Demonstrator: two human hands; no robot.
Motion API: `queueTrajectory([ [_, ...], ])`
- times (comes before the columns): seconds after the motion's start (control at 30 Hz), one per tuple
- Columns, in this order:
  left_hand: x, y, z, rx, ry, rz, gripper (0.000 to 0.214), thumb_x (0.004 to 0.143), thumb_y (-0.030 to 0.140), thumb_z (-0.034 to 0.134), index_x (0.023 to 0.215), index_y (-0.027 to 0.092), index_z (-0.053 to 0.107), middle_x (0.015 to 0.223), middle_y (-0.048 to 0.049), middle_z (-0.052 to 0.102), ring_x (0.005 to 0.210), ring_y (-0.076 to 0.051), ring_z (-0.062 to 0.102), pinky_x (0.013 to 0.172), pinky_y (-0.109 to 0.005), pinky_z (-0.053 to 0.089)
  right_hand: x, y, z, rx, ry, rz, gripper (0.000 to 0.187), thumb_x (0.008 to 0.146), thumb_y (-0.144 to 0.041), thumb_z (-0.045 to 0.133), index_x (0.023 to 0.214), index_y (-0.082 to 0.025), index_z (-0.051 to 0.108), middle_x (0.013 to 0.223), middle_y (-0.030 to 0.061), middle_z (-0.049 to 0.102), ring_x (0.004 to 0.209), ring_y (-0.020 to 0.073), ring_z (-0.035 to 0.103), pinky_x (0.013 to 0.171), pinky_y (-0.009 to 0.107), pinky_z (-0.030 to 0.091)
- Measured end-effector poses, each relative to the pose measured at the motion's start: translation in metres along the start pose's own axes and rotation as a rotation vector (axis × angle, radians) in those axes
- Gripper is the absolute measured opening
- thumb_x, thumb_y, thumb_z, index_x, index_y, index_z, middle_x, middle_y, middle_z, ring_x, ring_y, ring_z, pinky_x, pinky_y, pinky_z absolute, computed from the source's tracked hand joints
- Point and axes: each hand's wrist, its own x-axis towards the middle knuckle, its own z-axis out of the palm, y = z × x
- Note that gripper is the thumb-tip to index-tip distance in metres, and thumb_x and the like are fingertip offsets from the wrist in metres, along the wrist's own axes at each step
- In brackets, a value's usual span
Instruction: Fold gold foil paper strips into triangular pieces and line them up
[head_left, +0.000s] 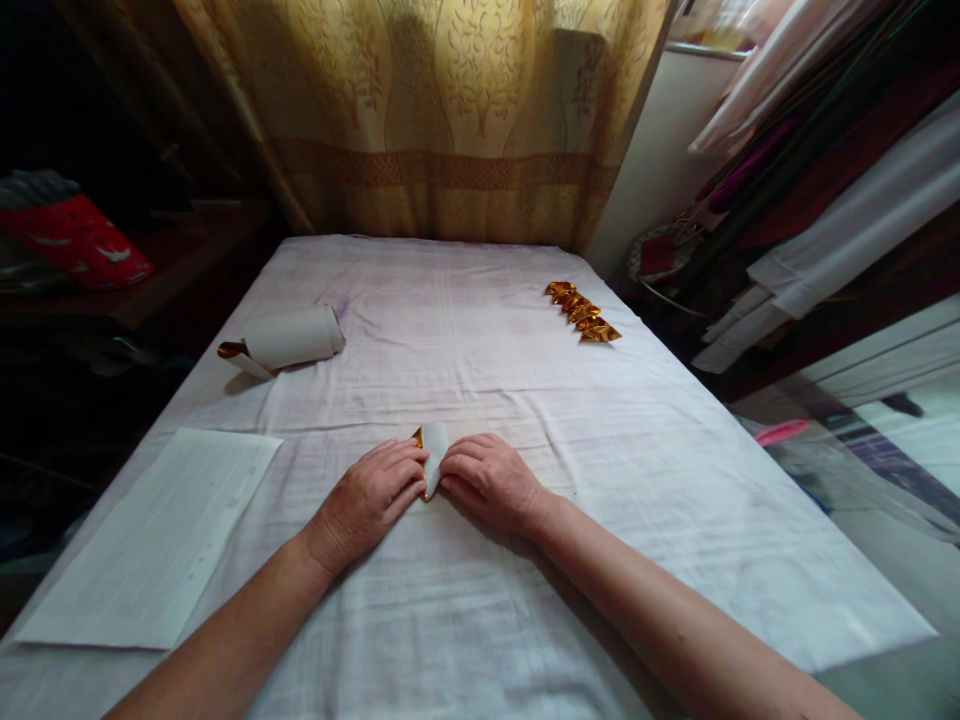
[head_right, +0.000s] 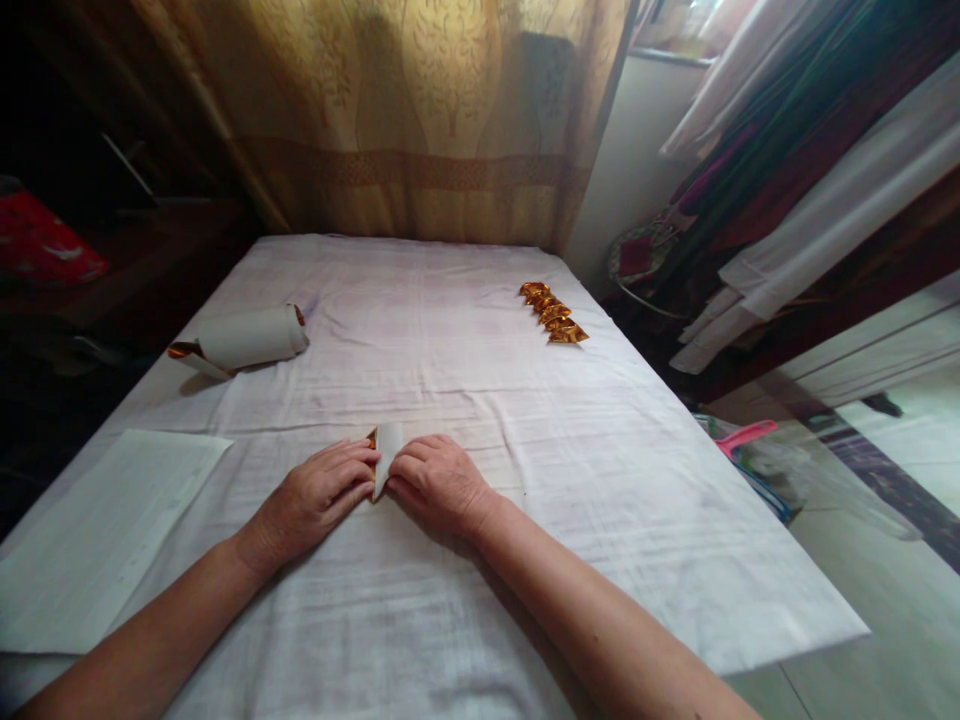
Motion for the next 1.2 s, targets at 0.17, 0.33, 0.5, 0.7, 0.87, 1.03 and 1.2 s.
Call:
queueTrajectory([
  [0.17, -0.002, 0.005, 0.001, -0.009, 0.042, -0.038, 0.016, 0.097, 0.025, 0.053, 0.089, 0.020, 0.066, 0.110, -0.0061, 0.073, 0.111, -0.020, 0.066, 0.106, -0.040, 0.050, 0.004, 0.001, 0.007, 0.046, 0.048, 0.101, 0.010, 0.092, -0.027, 0.065, 0.085, -0.020, 0.068, 0.088, 0.0032, 0.070, 0.085, 0.0171, 0.062, 0.083, 0.031, 0.046],
  [0.33, -0.004, 0.003, 0.003, -0.020, 0.047, -0.054, 0.013, 0.096, 0.026, 0.055, 0.091, 0.021, 0.066, 0.111, -0.0058, 0.073, 0.112, -0.020, 0.066, 0.106, -0.040, 0.050, 0.005, 0.000, 0.012, 0.052, 0.081, 0.156, 0.010, 0.091, -0.027, 0.067, 0.084, -0.021, 0.069, 0.090, 0.0033, 0.070, 0.086, 0.0175, 0.061, 0.082, 0.032, 0.045],
  [0.5, -0.003, 0.003, 0.002, -0.053, 0.032, -0.071, 0.012, 0.095, 0.027, 0.056, 0.091, 0.021, 0.065, 0.110, -0.0050, 0.073, 0.112, -0.020, 0.065, 0.106, -0.040, 0.050, 0.006, -0.002, 0.014, 0.057, 0.104, 0.197, 0.008, 0.088, -0.026, 0.070, 0.083, -0.021, 0.069, 0.090, 0.0026, 0.069, 0.086, 0.0176, 0.060, 0.081, 0.033, 0.043],
  [0.7, -0.002, 0.006, 0.001, -0.067, 0.018, -0.104, 0.013, 0.093, 0.031, 0.060, 0.087, 0.021, 0.065, 0.110, -0.0048, 0.072, 0.113, -0.020, 0.064, 0.105, -0.038, 0.050, 0.008, -0.005, 0.014, 0.039, 0.091, 0.218, 0.008, 0.086, -0.025, 0.072, 0.081, -0.020, 0.068, 0.091, 0.0027, 0.068, 0.086, 0.0183, 0.059, 0.081, 0.033, 0.042],
  [0.87, -0.001, 0.007, 0.001, -0.064, 0.027, -0.103, 0.013, 0.093, 0.031, 0.060, 0.087, 0.021, 0.065, 0.109, -0.0052, 0.072, 0.111, -0.021, 0.065, 0.103, -0.039, 0.051, 0.010, -0.006, 0.014, 0.024, 0.078, 0.231, 0.008, 0.085, -0.023, 0.073, 0.080, -0.020, 0.068, 0.089, 0.0026, 0.068, 0.086, 0.0179, 0.058, 0.081, 0.033, 0.041],
  [1.03, 0.002, 0.013, 0.003, -0.051, 0.069, -0.140, 0.011, 0.089, 0.026, 0.063, 0.080, 0.020, 0.061, 0.105, -0.0061, 0.071, 0.105, -0.021, 0.065, 0.100, -0.040, 0.052, 0.010, -0.006, 0.013, 0.031, 0.061, 0.243, 0.008, 0.086, -0.024, 0.072, 0.080, -0.020, 0.067, 0.089, 0.0027, 0.067, 0.087, 0.0182, 0.058, 0.083, 0.033, 0.041],
  [1.2, 0.002, 0.017, 0.005, -0.029, 0.101, -0.147, 0.011, 0.087, 0.023, 0.064, 0.078, 0.020, 0.058, 0.103, -0.0059, 0.071, 0.105, -0.022, 0.065, 0.100, -0.042, 0.053, 0.010, -0.008, 0.011, 0.027, 0.051, 0.257, 0.008, 0.086, -0.024, 0.072, 0.082, -0.020, 0.067, 0.088, 0.0028, 0.066, 0.087, 0.0185, 0.057, 0.081, 0.033, 0.040],
])
